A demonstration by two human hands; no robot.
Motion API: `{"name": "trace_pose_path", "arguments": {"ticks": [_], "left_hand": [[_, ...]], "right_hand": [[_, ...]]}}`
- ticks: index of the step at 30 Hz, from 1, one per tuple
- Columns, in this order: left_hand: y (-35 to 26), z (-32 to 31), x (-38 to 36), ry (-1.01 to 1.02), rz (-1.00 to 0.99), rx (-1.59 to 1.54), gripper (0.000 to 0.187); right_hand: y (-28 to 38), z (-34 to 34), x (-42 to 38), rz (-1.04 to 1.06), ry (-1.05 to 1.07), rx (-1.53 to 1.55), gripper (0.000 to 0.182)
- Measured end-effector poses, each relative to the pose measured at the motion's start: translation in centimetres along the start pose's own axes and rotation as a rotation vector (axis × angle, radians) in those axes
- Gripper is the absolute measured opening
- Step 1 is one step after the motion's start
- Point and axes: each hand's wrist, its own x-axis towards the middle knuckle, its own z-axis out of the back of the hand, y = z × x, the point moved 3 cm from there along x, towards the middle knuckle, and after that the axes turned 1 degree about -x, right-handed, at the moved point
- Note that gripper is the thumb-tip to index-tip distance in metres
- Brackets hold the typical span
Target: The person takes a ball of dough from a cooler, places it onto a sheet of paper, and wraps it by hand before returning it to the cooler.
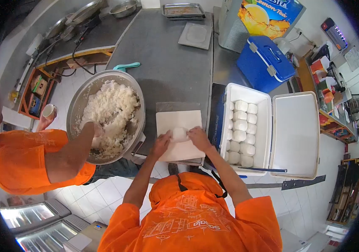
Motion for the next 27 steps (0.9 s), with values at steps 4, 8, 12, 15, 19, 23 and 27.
{"name": "trace_pose_path", "arguments": {"ticks": [4, 8, 12, 15, 19, 23, 27], "left_hand": [[-1.5, 2.3, 3.4, 0.160, 0.443, -0.270, 0.044], [-1.1, 0.0, 3.6, 0.085, 0.029, 0.224, 0.040], [-2.6, -0.9, 1.6, -0.123, 0.189, -0.047, 0.032], [-3.9, -1.8, 1.2, -0.229, 0.354, -0.623, 0.035], [-6.9, -1.1, 1.7, -0.227, 0.463, -0.877, 0.039], [-8.3, -0.4, 3.3, -0.259, 0.264, -0.504, 0.038], [-12.3, 1.4, 5.4, -0.223, 0.175, -0.520, 0.037]], "right_hand": [[-3.5, -2.9, 1.8, -0.226, 0.313, 0.270, 0.026], [0.2, -1.0, 4.1, -0.470, 0.214, 0.057, 0.023], [0.2, -3.1, 2.0, -0.399, -0.012, 0.556, 0.024], [1.1, -2.9, 0.1, -0.930, 0.114, 1.264, 0.028], [1.7, -2.0, -0.6, -1.036, 0.096, 1.460, 0.031], [0.1, 1.4, 0.8, -0.945, 0.054, 1.127, 0.035], [3.5, 8.9, 2.2, -0.972, -0.069, 1.309, 0.057]]}}
